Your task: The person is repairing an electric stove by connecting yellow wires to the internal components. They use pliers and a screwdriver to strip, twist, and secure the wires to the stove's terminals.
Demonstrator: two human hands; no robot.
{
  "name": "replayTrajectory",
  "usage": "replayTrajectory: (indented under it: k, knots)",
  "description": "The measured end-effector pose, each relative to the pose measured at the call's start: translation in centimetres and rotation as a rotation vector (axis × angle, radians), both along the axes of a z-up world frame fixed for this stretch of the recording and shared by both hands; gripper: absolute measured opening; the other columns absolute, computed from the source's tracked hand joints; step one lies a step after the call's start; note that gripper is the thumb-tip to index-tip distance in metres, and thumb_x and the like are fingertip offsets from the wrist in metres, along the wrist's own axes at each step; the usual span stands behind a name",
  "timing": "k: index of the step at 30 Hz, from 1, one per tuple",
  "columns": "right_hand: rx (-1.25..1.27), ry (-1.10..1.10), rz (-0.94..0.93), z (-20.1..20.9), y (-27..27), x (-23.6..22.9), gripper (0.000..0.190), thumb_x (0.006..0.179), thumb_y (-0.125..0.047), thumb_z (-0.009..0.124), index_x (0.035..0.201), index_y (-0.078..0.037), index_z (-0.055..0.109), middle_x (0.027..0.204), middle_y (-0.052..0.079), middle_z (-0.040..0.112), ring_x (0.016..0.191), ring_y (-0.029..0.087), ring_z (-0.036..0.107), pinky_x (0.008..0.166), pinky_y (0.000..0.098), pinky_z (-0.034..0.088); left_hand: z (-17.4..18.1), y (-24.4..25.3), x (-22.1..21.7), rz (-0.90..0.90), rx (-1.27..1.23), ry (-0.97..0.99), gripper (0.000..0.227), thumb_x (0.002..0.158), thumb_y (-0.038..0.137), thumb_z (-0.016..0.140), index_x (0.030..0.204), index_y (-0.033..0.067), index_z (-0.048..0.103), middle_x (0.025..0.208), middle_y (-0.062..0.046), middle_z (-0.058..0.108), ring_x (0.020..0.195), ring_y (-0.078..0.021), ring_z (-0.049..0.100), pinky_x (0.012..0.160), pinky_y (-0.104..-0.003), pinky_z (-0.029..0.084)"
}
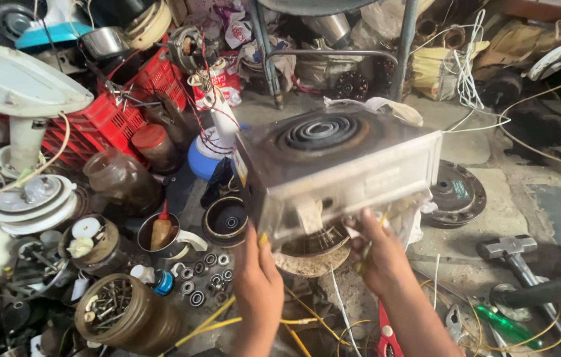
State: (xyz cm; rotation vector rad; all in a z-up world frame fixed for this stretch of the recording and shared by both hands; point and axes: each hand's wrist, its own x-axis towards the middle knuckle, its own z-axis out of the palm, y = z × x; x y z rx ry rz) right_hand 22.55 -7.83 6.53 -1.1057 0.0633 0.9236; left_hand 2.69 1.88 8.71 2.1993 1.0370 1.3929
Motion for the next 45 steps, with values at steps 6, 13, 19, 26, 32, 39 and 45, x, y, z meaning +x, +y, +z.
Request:
replayTrajectory:
  k: [6, 13, 19, 26, 32, 39, 45]
  knots:
    - [0.031, -0.09, -0.105, 4.7, 2.7, 0.9, 0.035, 0.084, -0.036, 0.08, 0.104, -0.012, 0.065, 0.085, 0.001, 0.063, 0.067, 0.009, 0.05, 0.053, 0.0285, 0.04, 5.5, 2.0, 1.6, 0.029, -0.022, 0.01, 0.035, 0.101, 0.015, 0.056, 0.133, 0.0008, 0.062, 0.105, -0.022, 0.071, 0.095, -0.0408, 0.068, 0.079, -0.047, 0.053]
    - [0.01, -0.18, -0.096, 6.3, 4.7, 2.2, 0.031, 0.084, -0.028, 0.082, 0.098, -0.003, 0.069, 0.08, 0.003, 0.067, 0.061, 0.01, 0.05, 0.05, 0.028, 0.04, 6.8, 3.7, 2.1, 0.013, 0.039, -0.101, 0.025, 0.103, 0.014, 0.058, 0.121, -0.0021, 0.055, 0.103, -0.024, 0.069, 0.092, -0.0402, 0.069, 0.078, -0.047, 0.053]
    - [0.011, -0.195, -0.105, 8.2, 6.5, 2.7, 0.026, 0.086, -0.026, 0.08, 0.095, -0.004, 0.069, 0.078, 0.004, 0.068, 0.057, 0.01, 0.05, 0.047, 0.0278, 0.039, 8.0, 5.4, 1.8, 0.048, -0.035, -0.063, 0.016, 0.1, 0.016, 0.06, 0.108, 0.0029, 0.055, 0.091, -0.019, 0.072, 0.084, -0.0392, 0.071, 0.072, -0.048, 0.053]
    - [-0.01, -0.127, -0.123, 8.5, 6.7, 2.2, 0.029, 0.091, -0.032, 0.075, 0.09, -0.004, 0.066, 0.076, 0.007, 0.066, 0.058, 0.013, 0.05, 0.049, 0.0308, 0.038, 8.1, 5.3, 1.1, 0.037, -0.101, -0.098, 0.012, 0.098, 0.015, 0.063, 0.104, 0.0051, 0.059, 0.089, -0.014, 0.072, 0.079, -0.0345, 0.072, 0.067, -0.045, 0.054]
    - [-0.055, -0.08, -0.128, 9.2, 6.8, 2.6, 0.033, 0.096, -0.037, 0.068, 0.08, -0.009, 0.059, 0.075, 0.011, 0.065, 0.06, 0.017, 0.052, 0.053, 0.0332, 0.041, 9.9, 5.4, 1.2, -0.049, 0.219, -0.122, 0.015, 0.088, 0.005, 0.072, 0.1, 0.0045, 0.063, 0.098, -0.014, 0.063, 0.089, -0.0341, 0.065, 0.074, -0.042, 0.053]
    - [-0.067, -0.081, -0.115, 8.5, 7.1, 3.0, 0.037, 0.097, -0.04, 0.066, 0.077, -0.011, 0.056, 0.074, 0.009, 0.064, 0.059, 0.016, 0.052, 0.052, 0.0331, 0.04, 11.6, 6.1, 2.8, 0.045, 0.178, 0.014, 0.011, 0.081, 0.01, 0.078, 0.091, 0.0113, 0.072, 0.084, -0.009, 0.062, 0.084, -0.0332, 0.062, 0.07, -0.045, 0.05]
    - [-0.059, -0.089, -0.108, 8.4, 7.2, 2.9, 0.035, 0.096, -0.04, 0.066, 0.079, -0.011, 0.057, 0.074, 0.01, 0.063, 0.059, 0.016, 0.051, 0.051, 0.0331, 0.04, 11.9, 6.1, 3.3, 0.055, 0.197, 0.026, 0.01, 0.082, 0.01, 0.077, 0.09, 0.0108, 0.072, 0.083, -0.009, 0.06, 0.082, -0.034, 0.06, 0.069, -0.046, 0.048]
